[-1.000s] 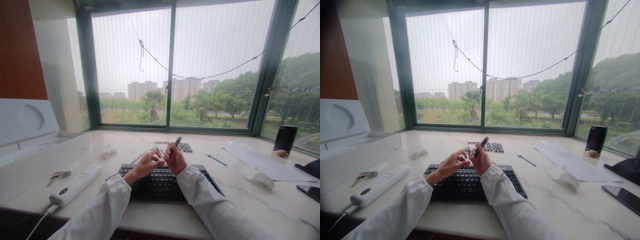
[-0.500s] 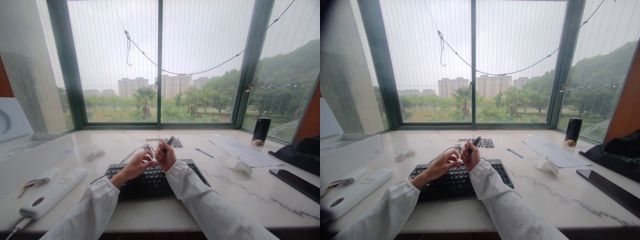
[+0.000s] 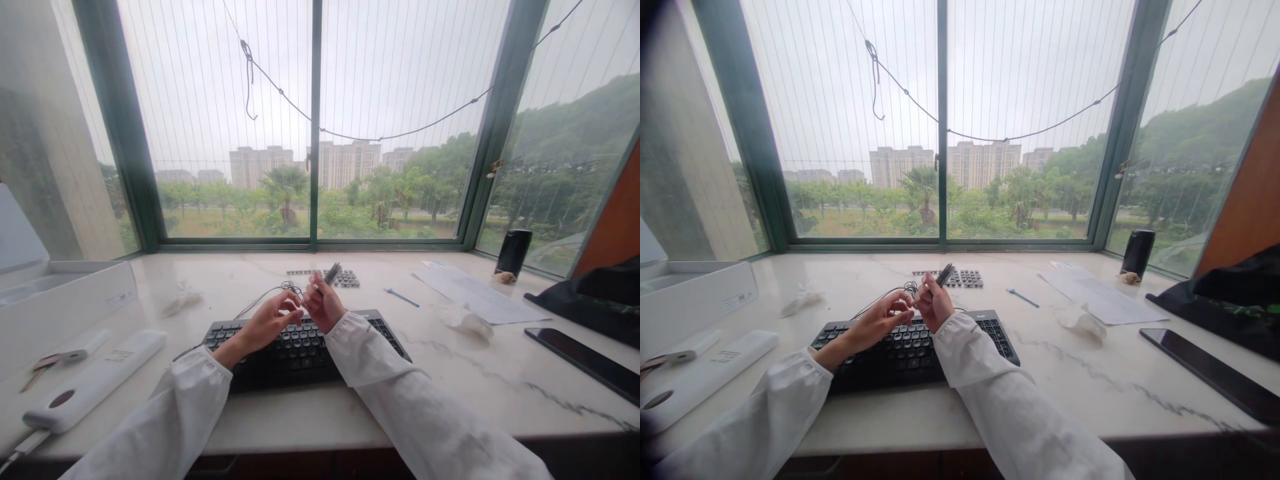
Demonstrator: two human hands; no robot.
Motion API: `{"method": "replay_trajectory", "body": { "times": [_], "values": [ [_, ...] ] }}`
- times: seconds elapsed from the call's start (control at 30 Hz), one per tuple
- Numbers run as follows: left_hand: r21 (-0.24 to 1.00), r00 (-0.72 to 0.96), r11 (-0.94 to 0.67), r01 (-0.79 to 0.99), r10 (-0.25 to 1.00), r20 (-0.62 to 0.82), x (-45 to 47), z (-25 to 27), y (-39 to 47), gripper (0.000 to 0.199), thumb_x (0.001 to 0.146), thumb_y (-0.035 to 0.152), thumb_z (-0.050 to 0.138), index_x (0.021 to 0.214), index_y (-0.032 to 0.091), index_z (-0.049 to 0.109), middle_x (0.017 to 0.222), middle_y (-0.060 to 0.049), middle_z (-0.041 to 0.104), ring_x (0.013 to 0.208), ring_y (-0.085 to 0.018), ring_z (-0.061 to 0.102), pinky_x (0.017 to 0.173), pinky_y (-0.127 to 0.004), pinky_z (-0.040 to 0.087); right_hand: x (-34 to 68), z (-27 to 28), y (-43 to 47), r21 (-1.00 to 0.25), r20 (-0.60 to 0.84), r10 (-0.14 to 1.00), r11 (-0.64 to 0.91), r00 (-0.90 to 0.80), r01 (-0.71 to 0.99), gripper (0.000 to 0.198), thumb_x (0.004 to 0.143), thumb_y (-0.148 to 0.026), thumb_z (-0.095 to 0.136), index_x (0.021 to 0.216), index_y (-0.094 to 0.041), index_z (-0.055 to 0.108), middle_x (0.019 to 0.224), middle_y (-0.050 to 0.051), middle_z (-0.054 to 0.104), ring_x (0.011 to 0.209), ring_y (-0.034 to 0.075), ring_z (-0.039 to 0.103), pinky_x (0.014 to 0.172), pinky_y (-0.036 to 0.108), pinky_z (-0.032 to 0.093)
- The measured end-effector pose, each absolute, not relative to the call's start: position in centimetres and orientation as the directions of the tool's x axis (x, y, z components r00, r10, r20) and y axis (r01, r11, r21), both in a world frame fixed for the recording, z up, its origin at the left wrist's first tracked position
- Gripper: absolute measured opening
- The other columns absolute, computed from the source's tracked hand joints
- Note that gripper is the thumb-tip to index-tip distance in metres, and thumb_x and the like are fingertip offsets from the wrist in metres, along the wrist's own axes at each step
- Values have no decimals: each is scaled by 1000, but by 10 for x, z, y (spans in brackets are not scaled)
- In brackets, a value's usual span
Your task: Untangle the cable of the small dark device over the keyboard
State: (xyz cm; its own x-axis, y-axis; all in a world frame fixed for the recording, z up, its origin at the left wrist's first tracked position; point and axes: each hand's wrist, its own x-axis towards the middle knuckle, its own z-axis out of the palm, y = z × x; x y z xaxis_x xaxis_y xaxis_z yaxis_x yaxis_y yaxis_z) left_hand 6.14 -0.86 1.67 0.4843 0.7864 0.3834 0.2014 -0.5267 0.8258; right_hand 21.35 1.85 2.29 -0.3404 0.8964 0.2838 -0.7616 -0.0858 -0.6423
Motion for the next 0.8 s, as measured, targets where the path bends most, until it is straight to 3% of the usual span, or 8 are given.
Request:
{"method": "replay_trajectory", "body": {
  "times": [0.17,0.3,0.4,0.53,0.8],
  "values": [
    [818,472,-534,213,789,392,61,16,-8,25,86,39,57,94,17,50,82,-2,60,76,-15,60,65,-24,46,212,22,19,-656,299,905,-34,-302,-754,33,73,-43,72,71,-20,49,44,-12,25,39,5,20,40,18,25],
    [800,459,-557,225,785,417,60,14,-6,24,86,40,56,92,16,52,84,-3,61,77,-15,60,65,-24,46,213,22,19,-639,316,900,-32,-300,-768,32,76,-45,67,71,-19,50,45,-10,31,41,6,29,45,19,33],
    [792,417,-550,264,806,420,59,16,-6,26,87,42,53,94,16,54,85,-5,64,76,-15,61,60,-22,46,214,21,20,-607,345,895,-15,-282,-794,20,76,-34,66,76,-20,51,52,-6,42,50,9,43,53,22,41],
    [808,404,-490,327,846,349,59,19,-11,36,85,48,53,101,16,56,90,-7,67,54,-10,55,39,-17,35,214,19,23,-577,358,906,24,-226,-816,17,70,-17,64,82,-21,52,62,-4,51,59,11,51,58,23,44],
    [833,405,-469,295,851,335,59,18,-10,38,85,49,54,99,14,61,87,-9,70,40,-4,45,34,-15,32,212,17,26,-633,313,931,58,-187,-772,21,72,-34,72,79,-21,57,66,-4,56,62,10,55,62,24,47]
  ]
}}
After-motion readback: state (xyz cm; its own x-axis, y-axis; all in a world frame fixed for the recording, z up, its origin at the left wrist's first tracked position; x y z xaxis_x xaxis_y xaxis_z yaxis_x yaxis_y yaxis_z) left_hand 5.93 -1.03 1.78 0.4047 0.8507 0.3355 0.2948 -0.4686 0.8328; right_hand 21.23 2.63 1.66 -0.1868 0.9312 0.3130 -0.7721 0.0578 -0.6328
